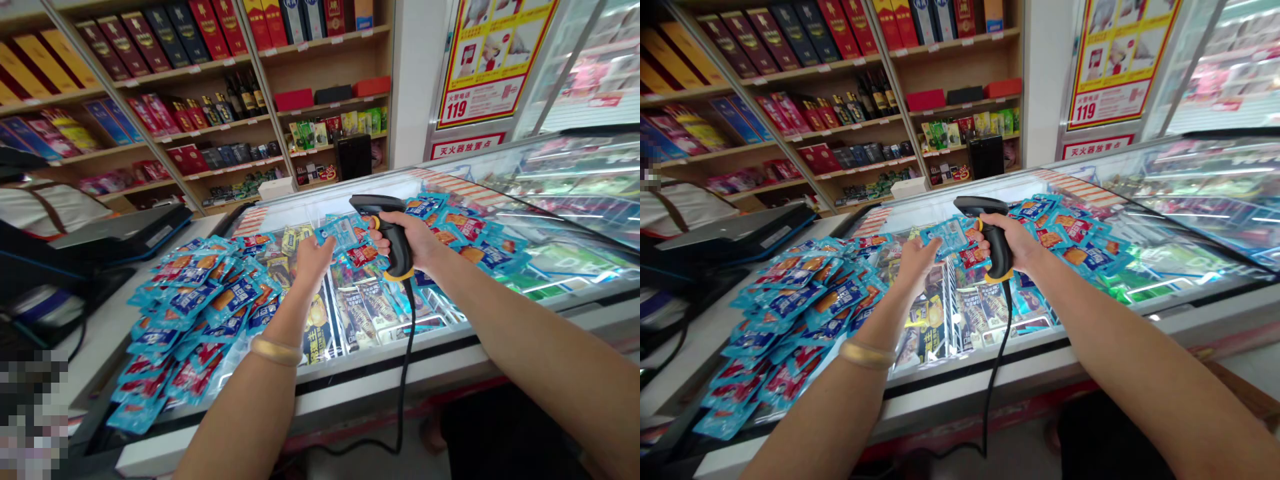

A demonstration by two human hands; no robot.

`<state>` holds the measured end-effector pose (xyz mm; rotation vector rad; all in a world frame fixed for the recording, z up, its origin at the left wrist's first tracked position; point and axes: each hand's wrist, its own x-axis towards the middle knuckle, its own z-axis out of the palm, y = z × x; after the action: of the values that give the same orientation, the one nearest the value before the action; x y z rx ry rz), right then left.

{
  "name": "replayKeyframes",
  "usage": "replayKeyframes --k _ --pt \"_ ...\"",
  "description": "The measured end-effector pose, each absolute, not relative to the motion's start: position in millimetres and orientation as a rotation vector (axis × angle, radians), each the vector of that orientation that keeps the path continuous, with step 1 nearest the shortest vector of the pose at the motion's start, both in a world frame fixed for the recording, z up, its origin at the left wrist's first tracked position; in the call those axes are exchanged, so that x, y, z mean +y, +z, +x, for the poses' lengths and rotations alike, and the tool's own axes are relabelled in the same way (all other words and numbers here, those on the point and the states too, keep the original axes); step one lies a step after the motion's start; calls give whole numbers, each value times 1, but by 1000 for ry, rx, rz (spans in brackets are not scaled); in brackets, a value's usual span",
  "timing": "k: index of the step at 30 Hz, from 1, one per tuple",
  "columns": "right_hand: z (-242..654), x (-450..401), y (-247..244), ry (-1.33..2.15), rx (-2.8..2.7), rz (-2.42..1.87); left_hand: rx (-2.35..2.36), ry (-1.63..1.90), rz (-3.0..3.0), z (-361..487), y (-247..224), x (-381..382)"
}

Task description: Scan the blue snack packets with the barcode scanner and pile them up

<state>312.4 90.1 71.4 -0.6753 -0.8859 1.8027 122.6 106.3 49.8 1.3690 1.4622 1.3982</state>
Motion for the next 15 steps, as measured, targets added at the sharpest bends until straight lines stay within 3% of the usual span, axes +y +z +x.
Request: replayKeyframes --k 6,15 --pt "309 89 69 1800 -901 -672 1116 1545 964 132 53 105" --pt "302 88 67 1824 -902 -733 1089 1551 1011 133 48 105"
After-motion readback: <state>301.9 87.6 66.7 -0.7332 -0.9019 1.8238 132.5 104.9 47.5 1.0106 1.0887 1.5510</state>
